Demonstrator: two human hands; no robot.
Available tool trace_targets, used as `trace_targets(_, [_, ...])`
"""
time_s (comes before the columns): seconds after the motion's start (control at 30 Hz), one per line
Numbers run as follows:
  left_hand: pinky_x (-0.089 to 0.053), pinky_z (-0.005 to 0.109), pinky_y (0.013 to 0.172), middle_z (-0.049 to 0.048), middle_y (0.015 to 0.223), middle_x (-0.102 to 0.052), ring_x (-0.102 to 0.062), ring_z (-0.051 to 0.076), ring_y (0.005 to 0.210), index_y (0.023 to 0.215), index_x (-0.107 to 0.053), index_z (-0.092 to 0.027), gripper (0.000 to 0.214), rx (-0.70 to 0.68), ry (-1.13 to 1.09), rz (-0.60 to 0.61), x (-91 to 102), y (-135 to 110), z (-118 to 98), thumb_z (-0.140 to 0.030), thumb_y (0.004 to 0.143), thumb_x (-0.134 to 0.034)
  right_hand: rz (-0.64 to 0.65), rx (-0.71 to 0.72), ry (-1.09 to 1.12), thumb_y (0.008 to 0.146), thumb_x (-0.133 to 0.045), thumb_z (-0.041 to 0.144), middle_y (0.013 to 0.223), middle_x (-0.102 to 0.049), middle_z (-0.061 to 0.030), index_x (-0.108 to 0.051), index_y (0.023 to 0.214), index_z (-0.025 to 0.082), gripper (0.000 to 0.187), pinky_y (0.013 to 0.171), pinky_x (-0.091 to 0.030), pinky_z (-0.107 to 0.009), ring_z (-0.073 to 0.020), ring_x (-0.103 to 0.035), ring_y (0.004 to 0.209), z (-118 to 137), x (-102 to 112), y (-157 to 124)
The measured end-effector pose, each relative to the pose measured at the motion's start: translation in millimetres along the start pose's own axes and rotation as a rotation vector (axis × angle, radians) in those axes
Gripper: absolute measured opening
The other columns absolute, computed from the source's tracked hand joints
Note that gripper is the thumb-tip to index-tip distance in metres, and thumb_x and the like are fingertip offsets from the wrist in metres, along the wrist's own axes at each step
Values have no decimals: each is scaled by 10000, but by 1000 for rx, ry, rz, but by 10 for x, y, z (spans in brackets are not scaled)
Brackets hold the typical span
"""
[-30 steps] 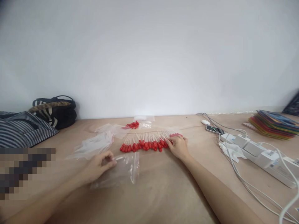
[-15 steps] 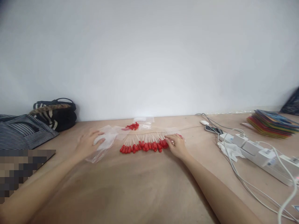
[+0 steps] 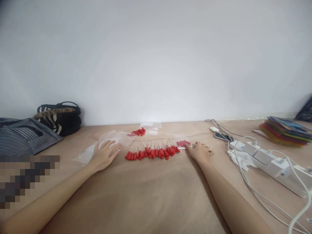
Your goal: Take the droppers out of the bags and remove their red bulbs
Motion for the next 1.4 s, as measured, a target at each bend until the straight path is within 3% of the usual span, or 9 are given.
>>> trace_targets(0.2, [-61,602,1015,68,1427,-309,-154,314,1334,1197,-534,-323,476,-11,-58,249,-201,439,-138,-493,874,-227,-63,82,183,661,-501,591,837,-643,-166,-675,737,206,429,794,-261,-609,-379,-516,940,-16,-123,94])
trace_targets(0.43, [-7,651,982,147,1412,-316,-133,379,1323,1211,-540,-223,524,78,-39,175,-199,612,-30,-498,858,-267,-128,61,314,739,-442,438,692,-622,-99,-592,647,204,293,824,-259,-577,-296,-557,829,-56,-145,135])
trace_targets(0.6, [-136,537,1026,100,1380,-363,-214,277,1309,1255,-470,-241,491,31,-91,11,-28,272,-166,-393,906,-161,-217,38,470,790,-367,414,675,-595,-65,-504,726,187,273,843,-255,-541,-249,-555,749,-25,-21,78])
trace_targets(0.87, [-286,440,983,81,1162,-529,-407,243,1147,1127,-523,-215,342,-340,-383,-204,100,-559,-498,-348,882,-326,-317,241,785,827,-317,488,750,-514,-27,-392,798,207,293,704,-380,-317,-169,-502,720,264,350,-220])
trace_targets(0.93, [-316,419,974,82,1154,-530,-429,232,1124,1143,-496,-207,325,-355,-437,-221,160,-617,-539,-321,880,-342,-270,350,848,826,-331,504,733,-487,-12,-374,786,221,289,663,-386,-282,-153,-488,697,416,418,-394])
trace_targets(1.03, [-329,423,979,96,1150,-529,-440,242,1121,1170,-459,-194,340,-367,-468,-308,322,-657,-577,-289,849,-401,77,663,1040,843,-350,512,668,-428,16,-355,789,235,283,599,-375,-263,-134,-435,604,753,425,-802])
trace_targets(1.17, [-353,435,969,101,1122,-545,-460,257,1107,1112,-502,-204,315,-485,-525,-444,556,-778,-683,-262,805,-474,424,959,864,868,-332,507,743,-489,-5,-413,780,221,311,706,-363,-304,-143,-450,710,1063,382,-1419])
trace_targets(1.3, [-424,374,908,75,1028,-599,-541,221,997,1018,-576,-231,234,-696,-601,-190,528,-909,-981,-301,815,-483,567,1104,634,870,-395,416,712,-526,15,-462,747,204,253,827,-297,-396,-142,-455,736,1224,265,-1776])
trace_targets(1.4, [-409,396,940,108,1253,-479,-487,268,1107,1240,-442,-228,602,-704,-610,97,362,-971,-1131,-506,723,-578,555,1047,555,833,-488,356,673,-555,23,-514,803,211,150,824,-282,-412,-147,-478,724,1253,169,-1802])
Point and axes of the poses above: each hand's wrist, its own y-axis towards the middle knuckle, its own x-axis out of the back of the hand, z = x × y, the point moved 6 cm from there along y, towards the middle knuckle
